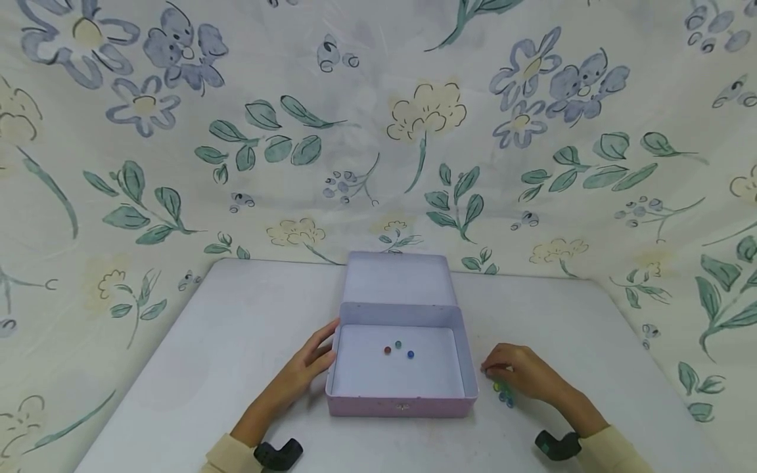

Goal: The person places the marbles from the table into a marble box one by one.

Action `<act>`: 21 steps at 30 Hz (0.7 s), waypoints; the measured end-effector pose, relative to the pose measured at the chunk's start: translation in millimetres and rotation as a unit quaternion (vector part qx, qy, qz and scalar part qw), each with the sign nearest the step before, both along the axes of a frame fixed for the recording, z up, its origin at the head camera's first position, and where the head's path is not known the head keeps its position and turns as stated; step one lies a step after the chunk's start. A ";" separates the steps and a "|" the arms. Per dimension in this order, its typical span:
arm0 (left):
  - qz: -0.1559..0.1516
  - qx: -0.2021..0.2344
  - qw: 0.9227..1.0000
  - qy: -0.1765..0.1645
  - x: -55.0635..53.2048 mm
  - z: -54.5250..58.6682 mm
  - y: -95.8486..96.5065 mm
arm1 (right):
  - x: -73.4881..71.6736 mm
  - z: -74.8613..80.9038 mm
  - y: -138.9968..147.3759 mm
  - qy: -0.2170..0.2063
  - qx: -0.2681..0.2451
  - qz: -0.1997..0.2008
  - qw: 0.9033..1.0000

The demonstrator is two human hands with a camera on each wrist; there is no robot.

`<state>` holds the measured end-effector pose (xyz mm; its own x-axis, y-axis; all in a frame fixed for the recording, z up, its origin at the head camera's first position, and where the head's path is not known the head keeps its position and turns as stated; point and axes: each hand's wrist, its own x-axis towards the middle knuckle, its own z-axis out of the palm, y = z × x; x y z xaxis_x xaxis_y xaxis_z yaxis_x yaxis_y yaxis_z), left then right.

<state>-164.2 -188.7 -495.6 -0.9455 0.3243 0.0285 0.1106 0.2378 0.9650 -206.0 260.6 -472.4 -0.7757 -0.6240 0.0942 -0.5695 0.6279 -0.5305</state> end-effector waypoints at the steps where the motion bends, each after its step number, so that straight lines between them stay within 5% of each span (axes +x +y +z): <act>1: 0.000 0.000 1.000 -0.001 0.3 -0.2 0.2 | 0.1 0.4 -0.1 0.005 -0.001 -0.001 1.000; 21: 0.003 -0.007 1.000 0.006 0.2 -1.4 -0.2 | -7.1 22.4 -7.2 0.001 -0.072 0.015 0.997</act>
<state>-164.0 -188.9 -497.0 -0.9472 0.3186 0.0360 0.1213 0.2521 0.9601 -213.1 253.4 -450.0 -0.7563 -0.6272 0.1862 -0.5884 0.5276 -0.6127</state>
